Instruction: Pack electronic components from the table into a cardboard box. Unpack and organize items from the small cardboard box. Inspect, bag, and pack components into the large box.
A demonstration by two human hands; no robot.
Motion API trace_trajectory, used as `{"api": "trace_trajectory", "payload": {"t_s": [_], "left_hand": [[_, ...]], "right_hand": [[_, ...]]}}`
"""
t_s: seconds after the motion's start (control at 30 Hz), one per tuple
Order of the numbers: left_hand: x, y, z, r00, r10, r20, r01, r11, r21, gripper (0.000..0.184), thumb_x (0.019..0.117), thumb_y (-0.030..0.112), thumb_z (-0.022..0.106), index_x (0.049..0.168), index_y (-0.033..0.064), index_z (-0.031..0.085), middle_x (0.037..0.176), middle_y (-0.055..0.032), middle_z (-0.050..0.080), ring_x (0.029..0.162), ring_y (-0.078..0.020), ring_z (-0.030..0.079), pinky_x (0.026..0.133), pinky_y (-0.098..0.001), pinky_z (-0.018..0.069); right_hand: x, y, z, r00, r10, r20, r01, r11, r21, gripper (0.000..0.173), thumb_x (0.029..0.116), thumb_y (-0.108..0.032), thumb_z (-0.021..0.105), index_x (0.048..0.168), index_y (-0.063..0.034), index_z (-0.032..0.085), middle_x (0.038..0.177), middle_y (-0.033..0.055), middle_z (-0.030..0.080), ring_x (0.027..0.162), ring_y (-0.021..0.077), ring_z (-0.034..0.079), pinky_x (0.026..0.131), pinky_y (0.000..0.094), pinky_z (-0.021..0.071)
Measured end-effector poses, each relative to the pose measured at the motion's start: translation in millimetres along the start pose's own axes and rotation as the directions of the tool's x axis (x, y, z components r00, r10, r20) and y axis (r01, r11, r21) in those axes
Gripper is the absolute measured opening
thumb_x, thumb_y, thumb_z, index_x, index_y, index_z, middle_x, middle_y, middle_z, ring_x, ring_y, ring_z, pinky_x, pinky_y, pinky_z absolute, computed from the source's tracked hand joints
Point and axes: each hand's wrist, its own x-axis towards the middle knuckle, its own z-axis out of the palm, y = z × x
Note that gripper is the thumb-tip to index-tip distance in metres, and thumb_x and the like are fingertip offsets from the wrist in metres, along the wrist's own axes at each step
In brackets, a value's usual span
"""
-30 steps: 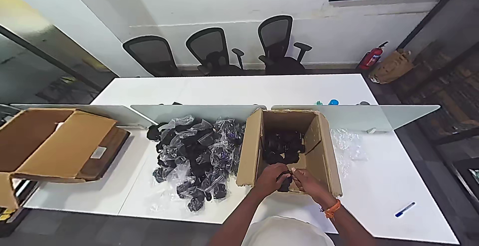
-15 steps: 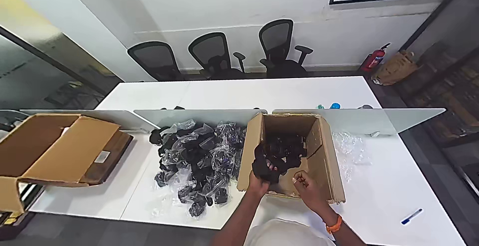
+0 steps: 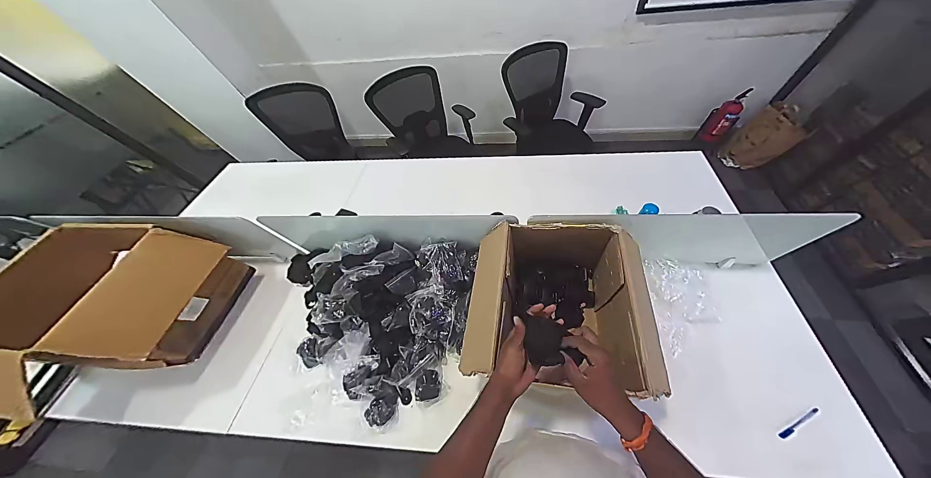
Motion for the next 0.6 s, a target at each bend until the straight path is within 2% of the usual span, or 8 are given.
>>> {"api": "trace_trajectory", "payload": {"t_s": [0.1, 0.17, 0.23, 0.27, 0.33, 0.4, 0.5, 0.6], "left_hand": [[-8.7, 5.9, 2.0, 0.993, -0.114, -0.038, 0.114, 0.993, 0.018, 0.082, 0.1002, 0.072, 0.029, 0.151, 0.0093, 0.043, 0.145, -0.0157, 0.057, 0.132, -0.0298, 0.057, 0.109, -0.0503, 0.0480], [-13.1, 3.4, -1.7, 0.989, -0.143, -0.025, 0.144, 0.989, 0.027, 0.084, 0.0971, 0.072, 0.043, 0.151, 0.0075, 0.041, 0.140, -0.0148, 0.060, 0.128, -0.0276, 0.059, 0.106, -0.0492, 0.0499], [-16.3, 1.3, -5.3, 0.988, -0.155, -0.003, 0.154, 0.980, 0.125, 0.076, 0.0973, 0.052, 0.060, 0.153, 0.0074, 0.034, 0.135, -0.0136, 0.063, 0.120, -0.0258, 0.064, 0.101, -0.0477, 0.0535], [-16.5, 1.6, -5.1, 0.986, -0.166, 0.014, 0.161, 0.972, 0.171, 0.077, 0.0947, 0.041, 0.067, 0.153, 0.0069, 0.031, 0.132, -0.0140, 0.064, 0.117, -0.0261, 0.066, 0.098, -0.0482, 0.0551], [-15.2, 3.9, -2.7, 0.985, -0.170, 0.043, 0.155, 0.958, 0.242, 0.082, 0.0904, 0.025, 0.072, 0.154, 0.0036, 0.025, 0.134, -0.0147, 0.062, 0.117, -0.0262, 0.065, 0.099, -0.0485, 0.0552], [-13.5, 7.0, -0.3, 0.986, -0.148, 0.074, 0.123, 0.954, 0.272, 0.084, 0.0851, 0.008, 0.073, 0.153, 0.0016, 0.023, 0.136, -0.0144, 0.061, 0.118, -0.0256, 0.065, 0.100, -0.0482, 0.0545], [-9.8, 8.0, -5.0, 0.989, -0.109, 0.103, 0.065, 0.929, 0.365, 0.093, 0.0764, -0.014, 0.067, 0.155, -0.0003, 0.019, 0.140, -0.0156, 0.058, 0.122, -0.0265, 0.063, 0.103, -0.0485, 0.0537], [-4.9, 6.6, -6.6, 0.997, -0.072, -0.005, 0.064, 0.851, 0.521, 0.071, 0.0887, -0.011, 0.059, 0.152, -0.0050, 0.029, 0.136, -0.0186, 0.061, 0.120, -0.0266, 0.065, 0.103, -0.0455, 0.0548]], "right_hand": [[8.3, 0.7, -17.5, 0.999, -0.012, 0.041, 0.018, 0.986, -0.167, 0.016, 0.0889, -0.018, 0.065, 0.100, -0.0148, 0.077, 0.099, 0.0023, 0.064, 0.091, 0.0065, 0.062, 0.079, 0.0225, 0.0551], [12.2, -0.6, -23.7, 0.996, -0.031, 0.085, 0.050, 0.970, -0.236, 0.020, 0.0903, -0.019, 0.065, 0.106, -0.0149, 0.076, 0.098, 0.0041, 0.065, 0.088, 0.0081, 0.063, 0.076, 0.0246, 0.0563], [13.9, -2.9, -25.1, 0.993, -0.042, 0.112, 0.074, 0.952, -0.297, 0.028, 0.0897, -0.019, 0.065, 0.116, -0.0145, 0.074, 0.102, 0.0052, 0.067, 0.089, 0.0108, 0.066, 0.076, 0.0280, 0.0583], [13.6, -5.2, -25.2, 0.992, -0.026, 0.121, 0.064, 0.946, -0.317, 0.033, 0.0894, -0.018, 0.066, 0.122, -0.0137, 0.071, 0.108, 0.0058, 0.068, 0.093, 0.0125, 0.068, 0.080, 0.0307, 0.0594], [13.9, -11.6, -24.3, 0.994, 0.030, 0.104, 0.004, 0.950, -0.311, 0.040, 0.0863, -0.016, 0.068, 0.126, -0.0104, 0.066, 0.115, 0.0071, 0.070, 0.098, 0.0143, 0.070, 0.085, 0.0339, 0.0601], [15.1, -13.6, -22.6, 0.993, 0.106, 0.051, -0.092, 0.971, -0.219, 0.039, 0.0856, -0.015, 0.069, 0.124, -0.0081, 0.065, 0.116, 0.0071, 0.069, 0.098, 0.0119, 0.069, 0.086, 0.0314, 0.0588], [15.3, -7.4, -17.8, 0.978, 0.203, -0.041, -0.201, 0.979, 0.045, 0.037, 0.0854, -0.011, 0.071, 0.122, -0.0063, 0.065, 0.118, 0.0051, 0.069, 0.099, 0.0068, 0.068, 0.083, 0.0251, 0.0587], [12.3, 0.4, -11.1, 0.963, 0.253, -0.092, -0.233, 0.954, 0.187, 0.039, 0.0847, -0.009, 0.072, 0.123, -0.0049, 0.064, 0.116, 0.0054, 0.070, 0.093, 0.0068, 0.069, 0.076, 0.0241, 0.0598]]}}
